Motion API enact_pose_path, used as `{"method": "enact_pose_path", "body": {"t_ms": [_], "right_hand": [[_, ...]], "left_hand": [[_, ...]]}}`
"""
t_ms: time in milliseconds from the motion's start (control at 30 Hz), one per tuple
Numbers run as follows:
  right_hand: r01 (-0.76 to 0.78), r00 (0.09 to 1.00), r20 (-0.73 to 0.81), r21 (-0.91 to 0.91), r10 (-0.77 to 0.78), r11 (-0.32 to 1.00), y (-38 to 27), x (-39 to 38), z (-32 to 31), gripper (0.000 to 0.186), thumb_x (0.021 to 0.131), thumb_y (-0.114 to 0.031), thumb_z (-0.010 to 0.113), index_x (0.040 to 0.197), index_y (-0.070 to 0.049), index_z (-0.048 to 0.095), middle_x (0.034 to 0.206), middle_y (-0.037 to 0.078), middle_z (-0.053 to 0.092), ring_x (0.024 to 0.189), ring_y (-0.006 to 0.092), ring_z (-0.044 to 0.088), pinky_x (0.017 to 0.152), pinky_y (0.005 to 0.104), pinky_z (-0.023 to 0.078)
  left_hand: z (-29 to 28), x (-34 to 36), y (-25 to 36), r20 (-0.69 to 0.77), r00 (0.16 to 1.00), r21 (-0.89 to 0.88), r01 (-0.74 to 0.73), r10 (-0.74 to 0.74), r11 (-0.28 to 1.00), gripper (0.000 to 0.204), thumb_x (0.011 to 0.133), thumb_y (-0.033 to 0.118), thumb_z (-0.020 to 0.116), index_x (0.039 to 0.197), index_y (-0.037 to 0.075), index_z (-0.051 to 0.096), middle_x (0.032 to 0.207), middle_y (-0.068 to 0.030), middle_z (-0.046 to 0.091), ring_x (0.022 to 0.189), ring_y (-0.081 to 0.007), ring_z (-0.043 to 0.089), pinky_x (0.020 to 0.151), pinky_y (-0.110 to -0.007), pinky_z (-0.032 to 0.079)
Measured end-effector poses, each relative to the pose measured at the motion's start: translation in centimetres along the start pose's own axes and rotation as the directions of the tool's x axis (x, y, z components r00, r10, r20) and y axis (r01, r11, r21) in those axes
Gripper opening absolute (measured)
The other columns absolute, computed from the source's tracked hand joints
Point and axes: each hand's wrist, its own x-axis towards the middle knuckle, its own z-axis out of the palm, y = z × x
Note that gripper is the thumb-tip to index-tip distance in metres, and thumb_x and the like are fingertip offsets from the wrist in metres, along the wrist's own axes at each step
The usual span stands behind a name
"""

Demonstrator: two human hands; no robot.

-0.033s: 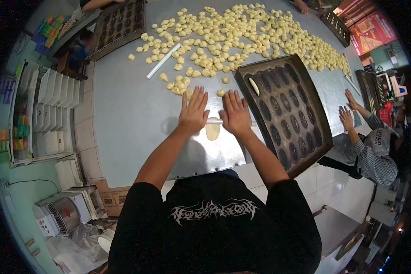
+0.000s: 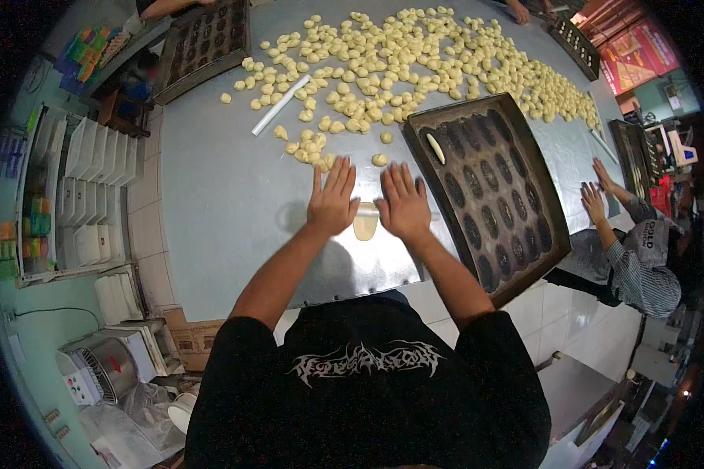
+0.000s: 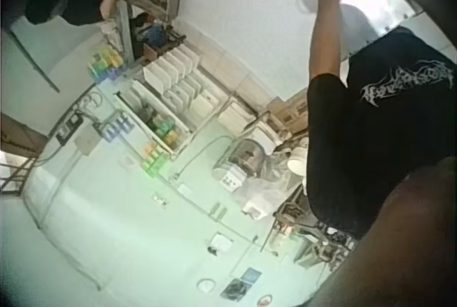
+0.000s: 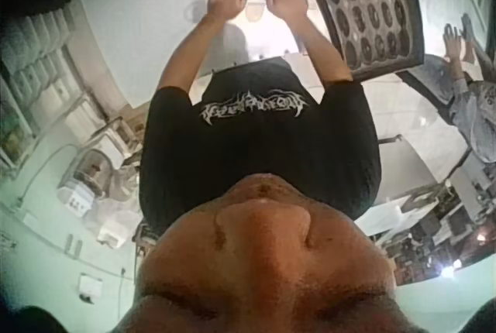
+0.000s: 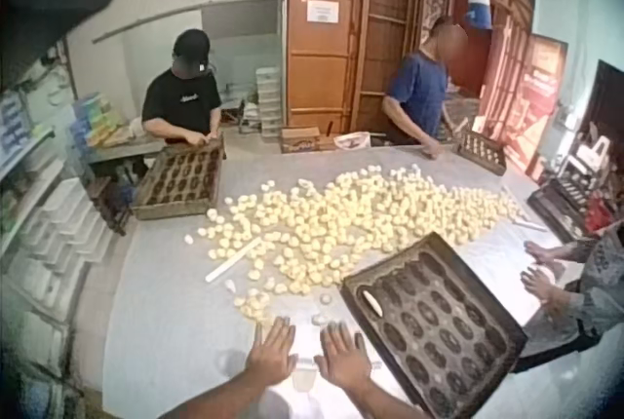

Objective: Shaping small pieces of dough into long rolls and arranging them on a baking tray.

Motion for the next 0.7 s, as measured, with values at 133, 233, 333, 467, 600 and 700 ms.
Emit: {"method": "enact_pose_path", "body": {"t_ms": [133,233,333,467,600,700], "right_hand": [[-0.055,0.998,0.027,0.068,0.053,0.996,-3.6,-7.1,-0.6,0.051,0.088,-0.027,0.057,0.132,-0.002,0.052,0.143,0.018,0.048,0.137,0.0322,0.041,0.104,0.0572,0.033],[-0.006,0.996,-0.092,0.149,0.02,0.989,-4.3,-9.9,-1.2,0.038,0.084,-0.013,0.064,0.12,-0.003,0.058,0.132,0.018,0.058,0.126,0.034,0.053,0.099,0.0532,0.039],[-0.326,0.927,0.286,0.302,0.241,0.896,-4.4,-8.3,-3.9,0.024,0.083,-0.008,0.063,0.105,0.0,0.059,0.112,0.022,0.064,0.107,0.0385,0.062,0.078,0.0449,0.053],[-0.183,0.98,-0.073,0.069,0.188,0.981,-2.7,-3.8,-1.7,0.036,0.086,-0.011,0.058,0.118,0.004,0.055,0.129,0.025,0.055,0.121,0.0392,0.053,0.096,0.0458,0.047],[0.087,0.996,-0.011,0.252,-0.087,0.964,-4.5,-3.3,0.1,0.051,0.09,-0.017,0.056,0.134,0.006,0.046,0.143,0.025,0.044,0.137,0.0397,0.038,0.112,0.0522,0.03],[0.06,0.998,-0.038,0.359,-0.049,0.931,-6.7,-7.2,-0.5,0.049,0.087,-0.014,0.06,0.129,0.007,0.047,0.134,0.028,0.049,0.13,0.0438,0.043,0.111,0.0553,0.03]], "left_hand": [[0.0,-6.7,2.5,0.104,0.994,-0.174,-0.001,0.019,0.985,0.069,0.089,0.031,0.056,0.144,-0.005,0.036,0.157,-0.0206,0.024,0.148,-0.0321,0.016,0.113,-0.066,0.005],[-1.6,-10.7,4.7,0.195,0.981,-0.234,0.042,0.004,0.971,0.069,0.087,0.028,0.057,0.144,-0.006,0.035,0.157,-0.0224,0.022,0.147,-0.0368,0.017,0.113,-0.067,0.005],[-2.4,-11.6,5.2,0.144,0.99,-0.32,0.039,0.008,0.947,0.07,0.086,0.025,0.057,0.144,-0.006,0.033,0.156,-0.0249,0.02,0.146,-0.0404,0.018,0.113,-0.066,0.007],[-0.3,-6.1,3.9,-0.019,1.0,-0.45,-0.001,-0.008,0.893,0.069,0.086,0.023,0.057,0.143,-0.008,0.033,0.154,-0.0276,0.024,0.146,-0.0389,0.02,0.115,-0.061,0.012],[1.8,-5.7,3.1,0.034,0.999,-0.245,0.022,-0.014,0.969,0.066,0.089,0.024,0.053,0.146,-0.004,0.032,0.155,-0.0241,0.026,0.147,-0.0347,0.018,0.117,-0.056,0.011],[0.2,-9.8,3.1,0.134,0.983,-0.29,-0.078,0.122,0.954,0.067,0.092,0.026,0.051,0.147,-0.003,0.03,0.156,-0.0207,0.025,0.148,-0.0313,0.017,0.118,-0.053,0.011]]}}
